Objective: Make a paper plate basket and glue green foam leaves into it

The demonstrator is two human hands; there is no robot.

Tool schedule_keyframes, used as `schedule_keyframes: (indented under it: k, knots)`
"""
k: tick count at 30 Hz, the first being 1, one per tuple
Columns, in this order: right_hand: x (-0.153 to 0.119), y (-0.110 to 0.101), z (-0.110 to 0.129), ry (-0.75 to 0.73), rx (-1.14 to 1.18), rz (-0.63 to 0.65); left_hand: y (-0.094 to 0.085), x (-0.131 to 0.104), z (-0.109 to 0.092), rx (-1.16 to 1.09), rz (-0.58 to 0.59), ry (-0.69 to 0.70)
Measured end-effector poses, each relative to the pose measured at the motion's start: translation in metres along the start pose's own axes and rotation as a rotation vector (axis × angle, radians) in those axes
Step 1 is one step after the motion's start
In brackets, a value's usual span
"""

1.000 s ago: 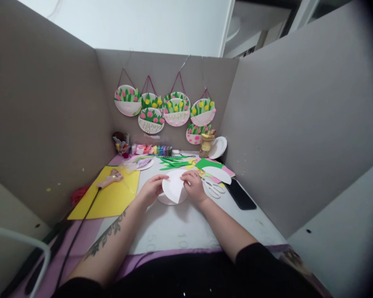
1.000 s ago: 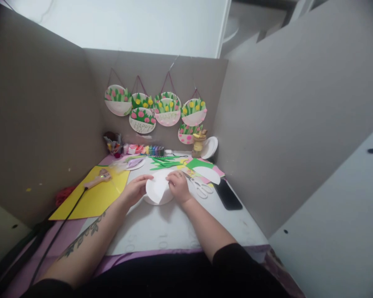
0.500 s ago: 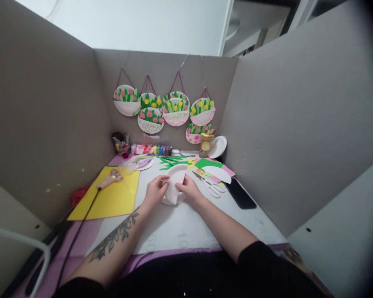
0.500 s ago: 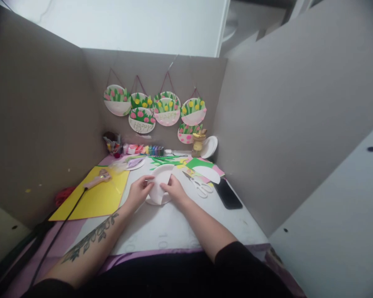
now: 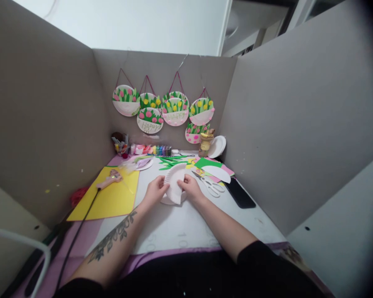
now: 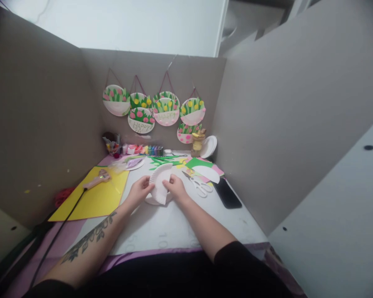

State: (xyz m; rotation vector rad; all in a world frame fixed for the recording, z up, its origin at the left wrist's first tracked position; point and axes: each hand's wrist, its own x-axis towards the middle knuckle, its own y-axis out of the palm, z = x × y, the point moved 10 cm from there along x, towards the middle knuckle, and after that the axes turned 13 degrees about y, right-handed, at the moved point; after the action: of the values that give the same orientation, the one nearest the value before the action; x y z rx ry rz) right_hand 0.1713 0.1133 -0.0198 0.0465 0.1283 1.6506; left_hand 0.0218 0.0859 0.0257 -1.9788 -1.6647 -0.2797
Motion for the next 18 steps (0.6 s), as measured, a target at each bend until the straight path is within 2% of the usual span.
schedule_keyframes:
  k: [3, 5, 6, 7, 9, 11, 13, 15, 18]
  knots:
    - [-0.003, -0.020, 0.012, -0.096, -0.050, -0.160, 0.001, -0.002, 0.011, -0.066, 0.003, -0.091]
    - [-0.015, -0.031, 0.036, -0.289, -0.219, -0.285, 0.001, -0.004, 0.019, -0.153, -0.014, -0.159]
    - [-0.023, -0.027, 0.050, -0.417, -0.356, -0.302, 0.002, -0.005, 0.021, -0.208, -0.020, -0.185]
    - [-0.031, -0.018, 0.061, -0.545, -0.507, -0.276, 0.004, -0.005, 0.023, -0.261, -0.019, -0.205]
    - [-0.045, 0.009, 0.068, -0.749, -0.768, -0.131, 0.009, -0.005, 0.024, -0.342, 0.008, -0.231]
    - [-0.050, 0.024, 0.066, -0.845, -0.887, -0.008, 0.010, -0.004, 0.026, -0.331, 0.026, -0.239]
    - [-0.049, 0.021, 0.066, -0.868, -0.893, 0.001, -0.002, 0.000, 0.028, -0.156, 0.008, -0.210]
    - [-0.042, 0.007, 0.070, -0.851, -0.862, -0.075, -0.019, 0.005, 0.025, 0.186, 0.001, -0.141]
    - [-0.030, -0.020, 0.072, -0.786, -0.830, -0.206, -0.037, 0.008, 0.028, 0.718, 0.098, -0.119]
